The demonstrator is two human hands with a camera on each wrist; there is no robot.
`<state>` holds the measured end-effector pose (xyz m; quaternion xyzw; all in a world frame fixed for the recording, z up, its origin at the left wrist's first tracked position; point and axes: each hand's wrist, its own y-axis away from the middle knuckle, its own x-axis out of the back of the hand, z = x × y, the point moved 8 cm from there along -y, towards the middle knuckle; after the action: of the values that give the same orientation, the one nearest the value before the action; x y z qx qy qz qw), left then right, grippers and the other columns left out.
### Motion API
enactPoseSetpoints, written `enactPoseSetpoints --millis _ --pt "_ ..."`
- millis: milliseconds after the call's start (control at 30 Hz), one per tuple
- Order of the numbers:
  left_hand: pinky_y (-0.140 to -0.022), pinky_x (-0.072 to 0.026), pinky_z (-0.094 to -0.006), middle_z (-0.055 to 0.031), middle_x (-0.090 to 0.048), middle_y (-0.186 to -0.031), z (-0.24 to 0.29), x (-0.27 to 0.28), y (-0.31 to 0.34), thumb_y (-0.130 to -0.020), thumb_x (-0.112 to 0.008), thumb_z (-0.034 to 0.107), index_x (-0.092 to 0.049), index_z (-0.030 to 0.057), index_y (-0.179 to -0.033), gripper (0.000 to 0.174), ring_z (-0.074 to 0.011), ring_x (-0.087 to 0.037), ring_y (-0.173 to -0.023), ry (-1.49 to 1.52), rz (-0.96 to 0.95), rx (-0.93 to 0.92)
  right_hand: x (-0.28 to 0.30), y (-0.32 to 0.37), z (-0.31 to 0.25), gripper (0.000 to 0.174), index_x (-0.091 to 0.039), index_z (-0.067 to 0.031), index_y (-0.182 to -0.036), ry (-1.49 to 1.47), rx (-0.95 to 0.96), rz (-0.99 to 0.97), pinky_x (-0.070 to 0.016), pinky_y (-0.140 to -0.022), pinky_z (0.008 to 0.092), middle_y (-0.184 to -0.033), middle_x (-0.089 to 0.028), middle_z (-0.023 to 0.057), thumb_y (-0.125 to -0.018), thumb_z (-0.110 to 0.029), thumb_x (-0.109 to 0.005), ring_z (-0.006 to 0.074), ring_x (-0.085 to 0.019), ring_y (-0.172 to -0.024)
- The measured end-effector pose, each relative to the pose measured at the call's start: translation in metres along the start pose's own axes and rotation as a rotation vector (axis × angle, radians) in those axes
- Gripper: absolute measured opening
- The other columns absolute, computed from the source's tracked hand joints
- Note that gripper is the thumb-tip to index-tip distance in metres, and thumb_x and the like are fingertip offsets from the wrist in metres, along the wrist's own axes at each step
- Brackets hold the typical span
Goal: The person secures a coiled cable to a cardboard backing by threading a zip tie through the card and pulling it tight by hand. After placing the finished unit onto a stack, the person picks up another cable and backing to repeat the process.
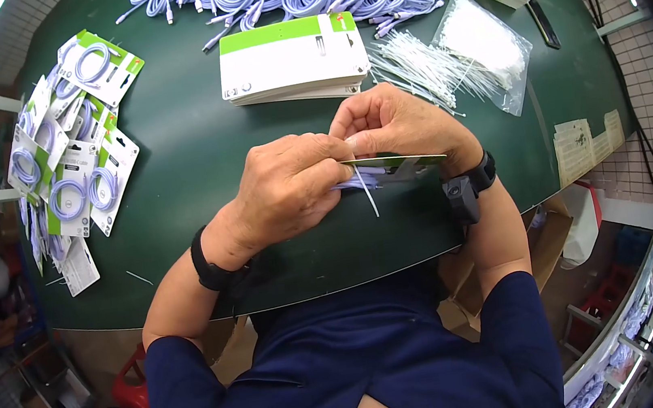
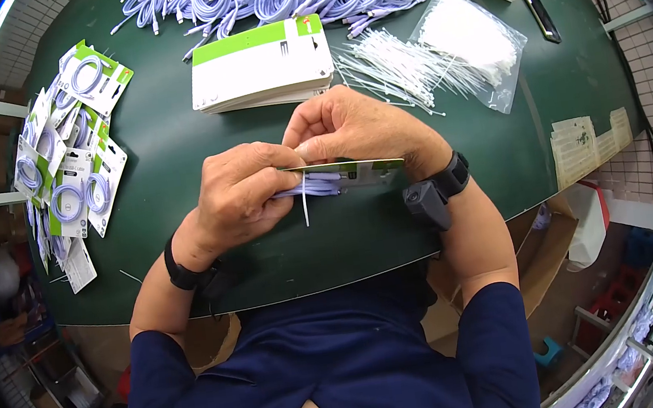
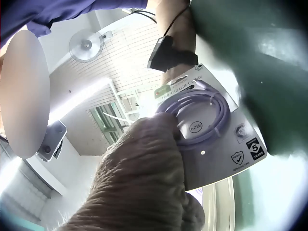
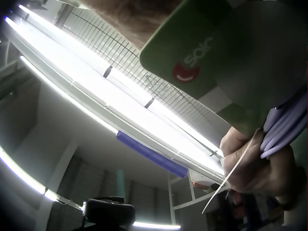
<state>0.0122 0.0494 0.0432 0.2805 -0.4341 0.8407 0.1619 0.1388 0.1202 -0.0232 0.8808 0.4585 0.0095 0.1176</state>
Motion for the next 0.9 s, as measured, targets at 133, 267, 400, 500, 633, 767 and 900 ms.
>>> enactPoseSetpoints --millis 133,267,400,500,633,767,900 --pt "-0.072 -0.0601 -0.0346 -0.0099 -0.074 -0.097 -0.010 0.000 0.001 -0.066 -0.076 -0.008 -0.069 0.0027 -0.088 0.025 -0.0259 -0.073 -0.078 0.164 -0.009 0.187 -0.004 0.000 -0.001 0.019 -0.074 0.0033 -0.112 0.012 -0.001 -0.023 -0.0550 -0.074 0.0216 -0.094 -0.075 0.0026 -0.097 -0.008 -0.073 0.0063 -0.067 -0.082" --pt "-0.079 -0.0597 -0.0331 -0.0114 -0.074 -0.096 -0.023 -0.001 0.004 -0.069 -0.072 -0.009 -0.070 0.0009 -0.091 0.024 -0.0238 -0.074 -0.087 0.361 0.003 0.361 0.005 0.003 -0.002 0.016 -0.073 0.0025 -0.112 0.063 -0.063 0.024 -0.0570 -0.079 0.0235 -0.097 -0.075 0.0048 -0.097 -0.004 -0.071 0.0086 -0.069 -0.086" --pt "-0.077 -0.0576 -0.0330 -0.0103 -0.076 -0.094 -0.033 0.005 0.006 -0.073 -0.069 -0.007 -0.072 -0.0009 -0.093 0.021 -0.0226 -0.074 -0.082 0.397 0.036 0.489 0.040 0.022 -0.017 0.016 -0.073 0.0018 -0.113 0.091 -0.015 0.233 -0.0573 -0.082 0.0241 -0.100 -0.076 0.0059 -0.098 -0.004 -0.071 0.0104 -0.071 -0.091" --pt "-0.076 -0.0568 -0.0329 -0.0108 -0.076 -0.091 -0.043 0.001 0.013 -0.074 -0.069 -0.005 -0.073 -0.0012 -0.093 0.020 -0.0200 -0.073 -0.082 0.429 0.056 0.586 0.057 0.038 -0.038 0.016 -0.073 0.0017 -0.113 0.066 0.085 0.479 -0.0576 -0.084 0.0245 -0.103 -0.076 0.0067 -0.098 -0.004 -0.071 0.0114 -0.071 -0.092" --pt "-0.086 -0.0565 -0.0301 -0.0083 -0.075 -0.095 -0.051 -0.007 0.021 -0.077 -0.068 -0.005 -0.071 -0.0026 -0.096 0.019 -0.0149 -0.071 -0.089 0.459 -0.002 0.720 0.019 0.038 -0.067 0.022 -0.073 0.0006 -0.112 0.404 0.365 0.513 -0.0577 -0.082 0.0280 -0.103 -0.077 0.0089 -0.092 -0.007 -0.078 0.0168 -0.073 -0.092" --pt "-0.094 -0.0564 -0.0288 -0.0067 -0.075 -0.097 -0.055 -0.011 0.025 -0.079 -0.066 -0.006 -0.070 -0.0031 -0.098 0.019 -0.0123 -0.070 -0.094 0.445 -0.064 0.810 -0.027 0.028 -0.079 0.036 -0.071 -0.0012 -0.115 1.025 0.476 0.425 -0.0563 -0.085 0.0352 -0.103 -0.075 0.0106 -0.083 -0.010 -0.085 0.0249 -0.072 -0.093" --pt "-0.095 -0.0566 -0.0289 -0.0064 -0.075 -0.096 -0.061 -0.014 0.027 -0.079 -0.066 -0.006 -0.070 -0.0031 -0.097 0.018 -0.0115 -0.070 -0.096 0.461 -0.051 0.825 -0.038 0.025 -0.079 0.048 -0.070 -0.0025 -0.118 1.199 0.431 0.395 -0.0534 -0.089 0.0412 -0.103 -0.073 0.0110 -0.075 -0.012 -0.087 0.0316 -0.069 -0.096"
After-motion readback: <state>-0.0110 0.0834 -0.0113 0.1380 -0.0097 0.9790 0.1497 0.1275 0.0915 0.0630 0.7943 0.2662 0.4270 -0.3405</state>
